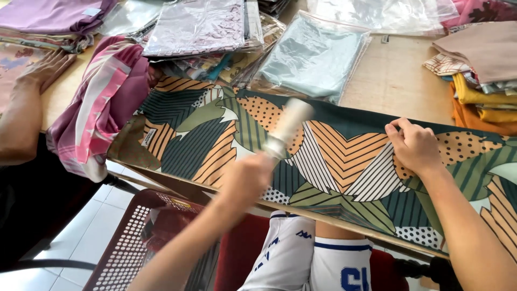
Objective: Unfolding a piece of patterned fabric on a table and cleaning it thoroughly with a lint roller.
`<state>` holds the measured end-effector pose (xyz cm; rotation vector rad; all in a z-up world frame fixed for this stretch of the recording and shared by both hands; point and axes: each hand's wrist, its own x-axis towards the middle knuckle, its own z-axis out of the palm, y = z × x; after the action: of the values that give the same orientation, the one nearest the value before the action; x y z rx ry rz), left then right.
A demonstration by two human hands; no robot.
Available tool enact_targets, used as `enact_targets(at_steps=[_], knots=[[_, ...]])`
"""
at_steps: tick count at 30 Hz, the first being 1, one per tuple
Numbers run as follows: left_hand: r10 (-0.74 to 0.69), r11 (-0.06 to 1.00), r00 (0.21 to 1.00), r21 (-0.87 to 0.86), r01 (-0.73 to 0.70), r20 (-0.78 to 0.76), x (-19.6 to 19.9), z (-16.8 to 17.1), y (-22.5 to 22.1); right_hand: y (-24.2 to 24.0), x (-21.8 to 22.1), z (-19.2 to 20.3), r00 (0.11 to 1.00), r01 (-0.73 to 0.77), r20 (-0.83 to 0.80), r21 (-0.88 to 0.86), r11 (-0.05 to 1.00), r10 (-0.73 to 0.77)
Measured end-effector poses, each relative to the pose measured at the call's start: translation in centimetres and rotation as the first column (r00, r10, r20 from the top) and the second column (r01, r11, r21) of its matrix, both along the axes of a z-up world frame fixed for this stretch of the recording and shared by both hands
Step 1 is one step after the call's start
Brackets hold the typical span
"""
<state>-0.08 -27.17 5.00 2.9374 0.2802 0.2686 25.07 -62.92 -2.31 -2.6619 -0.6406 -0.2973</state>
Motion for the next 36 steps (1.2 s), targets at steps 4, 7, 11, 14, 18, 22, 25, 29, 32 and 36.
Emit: enact_targets(at_steps=[4, 7, 11, 14, 18, 22, 25, 29, 32, 36], knots=[[-0.040, 0.963, 0.993, -0.271, 0.008, -0.111, 1.7, -0.9, -1.4, -0.5, -0.3, 0.8, 0.998, -0.046, -0.029, 0.058, 0.997, 0.048], [0.327, 0.921, 0.902, -0.118, -0.371, -0.281, 1.2, 1.6, 6.1, 0.0, -0.8, 1.7, 0.995, 0.005, -0.102, 0.106, 0.994, 0.006], [0.329, 0.733, 0.942, 0.611, -0.299, 0.067, -1.6, -7.4, 25.4, -0.3, 0.3, -1.1, 0.999, 0.034, 0.005, 0.094, 0.995, -0.035], [0.642, 0.655, 0.723, 0.308, -0.690, 0.253, -0.9, -8.0, 29.0, -0.2, 0.3, -1.2, 0.999, 0.023, 0.041, 0.084, 0.996, -0.027], [0.419, 0.873, 0.894, 0.201, -0.445, 0.160, 2.0, -0.7, 8.9, -0.3, 0.3, -1.1, 0.999, 0.026, 0.028, 0.108, 0.994, -0.029], [-0.071, 0.996, 0.996, -0.057, 0.074, 0.044, 4.2, -1.5, -7.0, -0.6, -0.1, 0.3, 1.000, -0.010, -0.024, 0.158, 0.987, 0.014], [-0.209, 0.975, 0.977, -0.081, 0.206, -0.041, 6.5, -3.9, -10.1, -0.7, -0.4, 0.7, 0.999, -0.012, -0.044, 0.220, 0.975, 0.022], [-0.100, 0.995, 0.994, 0.008, 0.100, -0.041, 6.0, -4.6, -2.5, -0.6, -0.5, 0.9, 0.998, -0.016, -0.063, 0.240, 0.971, 0.032], [0.175, 0.982, 0.983, 0.089, -0.169, -0.059, 3.8, -6.9, 8.4, -0.1, -0.7, 1.3, 0.998, 0.000, -0.057, 0.246, 0.969, 0.014], [0.619, 0.750, 0.785, 0.269, -0.604, 0.036, -0.2, -9.2, 24.2, 0.0, -0.2, 0.9, 1.000, 0.015, -0.015, 0.186, 0.982, -0.013]])
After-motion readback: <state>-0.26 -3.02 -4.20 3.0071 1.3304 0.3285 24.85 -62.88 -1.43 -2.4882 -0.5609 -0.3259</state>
